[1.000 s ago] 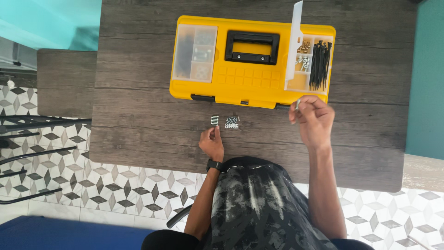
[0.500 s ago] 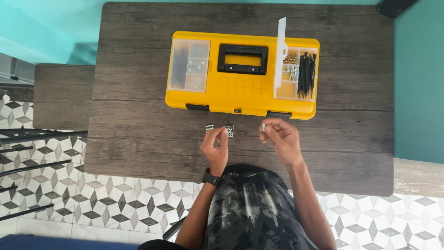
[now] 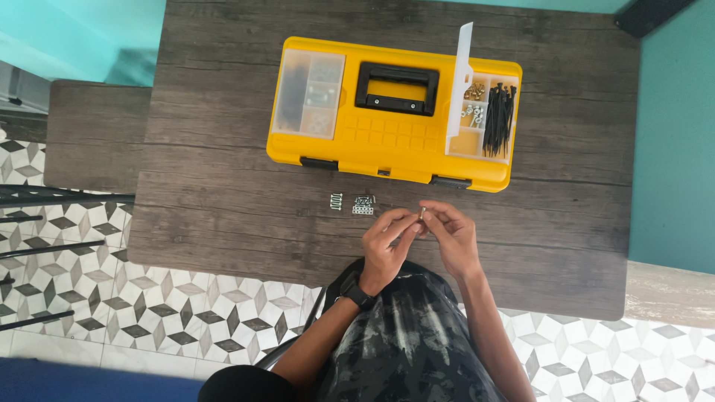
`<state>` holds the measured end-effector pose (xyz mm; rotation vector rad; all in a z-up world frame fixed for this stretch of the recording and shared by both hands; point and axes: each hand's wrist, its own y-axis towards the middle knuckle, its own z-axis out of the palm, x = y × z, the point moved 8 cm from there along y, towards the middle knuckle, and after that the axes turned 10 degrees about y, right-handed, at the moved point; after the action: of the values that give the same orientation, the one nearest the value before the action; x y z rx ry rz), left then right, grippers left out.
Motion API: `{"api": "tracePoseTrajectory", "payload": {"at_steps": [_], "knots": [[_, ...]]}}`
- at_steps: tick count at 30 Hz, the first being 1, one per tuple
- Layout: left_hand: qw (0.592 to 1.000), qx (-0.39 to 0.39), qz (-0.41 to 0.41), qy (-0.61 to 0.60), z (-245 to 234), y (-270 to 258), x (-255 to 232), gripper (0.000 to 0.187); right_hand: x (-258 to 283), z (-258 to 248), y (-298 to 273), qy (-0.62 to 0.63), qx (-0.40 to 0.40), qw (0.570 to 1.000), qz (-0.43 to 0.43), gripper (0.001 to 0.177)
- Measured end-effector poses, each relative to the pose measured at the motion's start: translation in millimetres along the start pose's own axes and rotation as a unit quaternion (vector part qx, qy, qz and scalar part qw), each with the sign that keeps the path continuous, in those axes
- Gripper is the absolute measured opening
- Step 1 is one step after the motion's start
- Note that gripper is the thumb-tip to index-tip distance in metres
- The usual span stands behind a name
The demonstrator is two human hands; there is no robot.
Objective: The person repeatedly picks small metal fasteners from a yellow toolbox and places them on a wooden table, arranging them into small piles. The person continues this process throughout the clip.
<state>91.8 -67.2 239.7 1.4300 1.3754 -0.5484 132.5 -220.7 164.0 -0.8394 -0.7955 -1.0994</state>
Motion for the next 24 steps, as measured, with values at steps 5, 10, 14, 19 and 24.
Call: {"api": "tracePoseTrajectory", "payload": {"at_steps": [5, 10, 14, 19, 24], "knots": [[1.000, 0.005, -0.027, -0.005, 5, -3, 13, 0.022, -8, -9, -5, 0.020, -0.026, 0.999, 0.028, 0.015], [0.999, -0.009, -0.038, -0.036, 3, -2, 19, 0.024, -11, -4, -7, -0.004, -0.020, 1.000, 0.024, 0.013], [0.999, -0.022, -0.030, -0.023, -1, 0, 18, 0.024, -11, -1, -8, -0.027, -0.020, 0.999, 0.032, 0.014], [0.999, -0.017, -0.030, -0.003, -6, 2, 20, 0.021, -8, 3, -7, -0.080, -0.024, 0.995, 0.046, 0.015], [0.998, -0.029, -0.045, -0.015, -14, 3, 34, 0.019, 7, 3, 6, -0.261, -0.005, 0.964, 0.061, 0.022]]}}
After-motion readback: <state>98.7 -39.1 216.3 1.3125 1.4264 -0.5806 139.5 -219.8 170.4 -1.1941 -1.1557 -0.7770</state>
